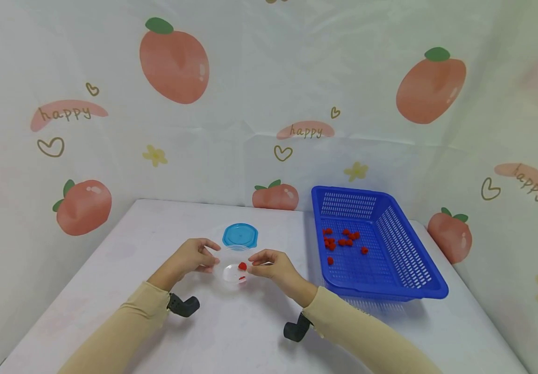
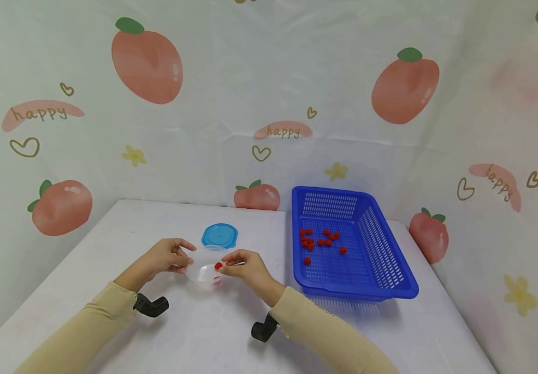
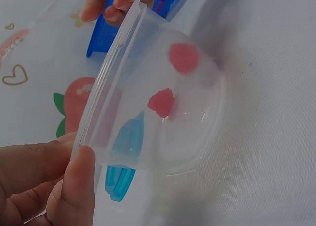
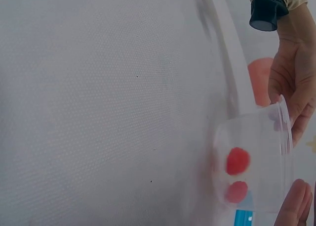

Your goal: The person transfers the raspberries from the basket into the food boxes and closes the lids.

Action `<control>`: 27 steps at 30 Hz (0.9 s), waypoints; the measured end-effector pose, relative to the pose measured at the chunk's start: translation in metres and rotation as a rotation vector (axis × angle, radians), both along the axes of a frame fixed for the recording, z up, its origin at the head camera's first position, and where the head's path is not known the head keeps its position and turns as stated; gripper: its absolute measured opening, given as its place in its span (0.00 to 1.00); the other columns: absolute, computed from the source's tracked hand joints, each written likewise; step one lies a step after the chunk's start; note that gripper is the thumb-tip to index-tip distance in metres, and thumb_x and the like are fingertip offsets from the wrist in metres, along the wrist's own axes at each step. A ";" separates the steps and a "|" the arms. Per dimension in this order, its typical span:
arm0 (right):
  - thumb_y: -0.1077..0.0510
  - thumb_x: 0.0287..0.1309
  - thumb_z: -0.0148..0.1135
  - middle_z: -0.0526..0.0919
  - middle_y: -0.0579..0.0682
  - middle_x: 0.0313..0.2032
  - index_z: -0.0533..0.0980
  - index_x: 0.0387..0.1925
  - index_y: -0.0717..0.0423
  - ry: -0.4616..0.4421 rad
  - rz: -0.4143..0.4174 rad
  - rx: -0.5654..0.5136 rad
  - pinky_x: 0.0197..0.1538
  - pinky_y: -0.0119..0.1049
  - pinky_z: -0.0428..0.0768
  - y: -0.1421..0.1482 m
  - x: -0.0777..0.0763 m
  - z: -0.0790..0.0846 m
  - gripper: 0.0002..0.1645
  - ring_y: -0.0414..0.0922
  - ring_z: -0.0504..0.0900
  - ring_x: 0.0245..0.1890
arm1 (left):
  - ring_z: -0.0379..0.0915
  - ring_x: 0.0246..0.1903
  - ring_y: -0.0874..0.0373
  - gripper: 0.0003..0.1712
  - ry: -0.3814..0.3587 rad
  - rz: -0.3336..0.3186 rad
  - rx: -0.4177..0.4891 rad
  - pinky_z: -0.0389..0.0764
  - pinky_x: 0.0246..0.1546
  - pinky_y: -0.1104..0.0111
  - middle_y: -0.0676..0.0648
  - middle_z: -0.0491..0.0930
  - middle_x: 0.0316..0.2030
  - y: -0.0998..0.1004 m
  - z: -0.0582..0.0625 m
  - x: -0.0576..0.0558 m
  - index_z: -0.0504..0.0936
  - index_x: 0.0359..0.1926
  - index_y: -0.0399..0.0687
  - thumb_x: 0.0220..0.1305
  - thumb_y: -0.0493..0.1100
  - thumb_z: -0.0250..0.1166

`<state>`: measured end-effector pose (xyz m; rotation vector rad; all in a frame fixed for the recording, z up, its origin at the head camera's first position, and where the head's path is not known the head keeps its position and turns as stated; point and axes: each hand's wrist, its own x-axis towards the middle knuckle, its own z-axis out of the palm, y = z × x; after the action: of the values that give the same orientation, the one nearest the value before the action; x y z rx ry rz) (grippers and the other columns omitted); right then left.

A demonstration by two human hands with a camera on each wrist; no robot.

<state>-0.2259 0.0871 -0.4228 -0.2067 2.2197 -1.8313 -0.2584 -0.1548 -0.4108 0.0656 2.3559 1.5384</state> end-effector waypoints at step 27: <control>0.59 0.55 0.69 0.81 0.51 0.41 0.79 0.48 0.64 -0.014 0.017 0.001 0.48 0.34 0.82 0.003 0.002 0.004 0.19 0.42 0.77 0.42 | 0.76 0.23 0.59 0.24 -0.009 0.011 -0.028 0.85 0.30 0.70 0.44 0.77 0.29 0.001 -0.001 -0.002 0.74 0.56 0.31 0.58 0.31 0.67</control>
<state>-0.2243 0.0904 -0.4190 -0.2108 2.2026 -1.8172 -0.2603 -0.1543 -0.4116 0.0394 2.3743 1.5074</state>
